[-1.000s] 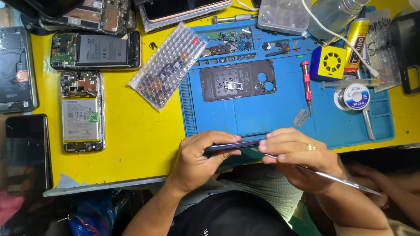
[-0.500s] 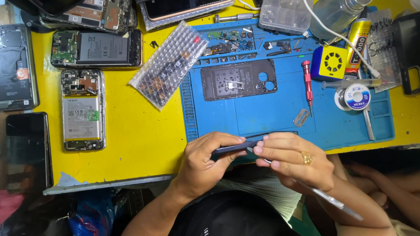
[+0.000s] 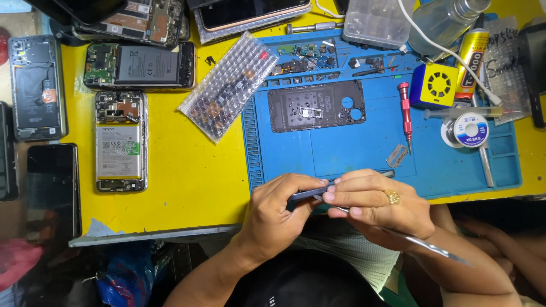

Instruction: Disassembling a mobile phone by removing screws and prying the screen and internal frame apart to access internal components.

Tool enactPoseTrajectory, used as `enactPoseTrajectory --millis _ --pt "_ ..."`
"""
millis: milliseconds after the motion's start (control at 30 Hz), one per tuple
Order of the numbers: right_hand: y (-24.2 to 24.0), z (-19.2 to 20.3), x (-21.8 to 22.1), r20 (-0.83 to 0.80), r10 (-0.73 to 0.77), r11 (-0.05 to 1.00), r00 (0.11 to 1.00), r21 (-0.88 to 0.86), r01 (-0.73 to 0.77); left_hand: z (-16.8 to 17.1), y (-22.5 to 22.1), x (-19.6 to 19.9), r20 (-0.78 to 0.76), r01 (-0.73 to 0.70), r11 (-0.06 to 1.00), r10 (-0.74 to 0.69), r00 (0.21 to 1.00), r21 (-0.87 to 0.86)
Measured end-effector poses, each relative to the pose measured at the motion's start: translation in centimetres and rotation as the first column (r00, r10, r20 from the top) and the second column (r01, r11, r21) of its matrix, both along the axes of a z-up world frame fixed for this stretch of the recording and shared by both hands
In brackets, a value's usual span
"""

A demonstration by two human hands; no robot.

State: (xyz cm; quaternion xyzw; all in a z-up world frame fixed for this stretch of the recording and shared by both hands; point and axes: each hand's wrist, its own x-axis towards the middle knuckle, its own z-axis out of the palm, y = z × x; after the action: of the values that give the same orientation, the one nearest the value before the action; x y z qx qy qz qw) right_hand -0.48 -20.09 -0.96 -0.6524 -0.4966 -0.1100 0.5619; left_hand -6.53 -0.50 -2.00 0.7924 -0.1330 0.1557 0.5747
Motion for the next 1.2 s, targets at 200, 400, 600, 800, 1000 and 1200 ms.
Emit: enactPoseTrajectory --millis 200,400,600,800,1000,1200 --pt "0.7 -0.3 0.2 0.181 -0.031 0.999 0.983 -0.038 0.039 -0.4 -0.2 -0.2 -0.069 -0.061 0.998 0.063 0.996 0.028" --pt "0.5 -0.3 0.8 0.344 0.063 0.994 0.937 -0.110 -0.027 -0.9 -0.6 -0.4 -0.119 -0.070 0.997 0.074 0.990 0.039" --pt "1.8 -0.8 0.2 0.163 -0.103 0.995 0.981 0.034 0.099 -0.9 -0.6 -0.2 -0.119 -0.064 0.997 0.069 0.990 0.048" --pt "2.2 -1.0 0.6 0.056 -0.068 0.995 0.996 0.080 0.063 -0.9 -0.4 0.1 -0.168 -0.083 0.996 0.088 0.982 0.036" --pt "0.6 -2.0 0.0 0.064 -0.004 0.980 0.998 0.197 -0.009 -1.5 0.0 0.2 -0.330 -0.189 0.980 0.161 0.930 -0.054" --pt "-5.3 -0.8 4.0 -0.081 -0.395 0.902 0.915 -0.226 0.369 -0.7 2.0 0.4 -0.471 -0.261 0.962 0.197 0.860 -0.075"
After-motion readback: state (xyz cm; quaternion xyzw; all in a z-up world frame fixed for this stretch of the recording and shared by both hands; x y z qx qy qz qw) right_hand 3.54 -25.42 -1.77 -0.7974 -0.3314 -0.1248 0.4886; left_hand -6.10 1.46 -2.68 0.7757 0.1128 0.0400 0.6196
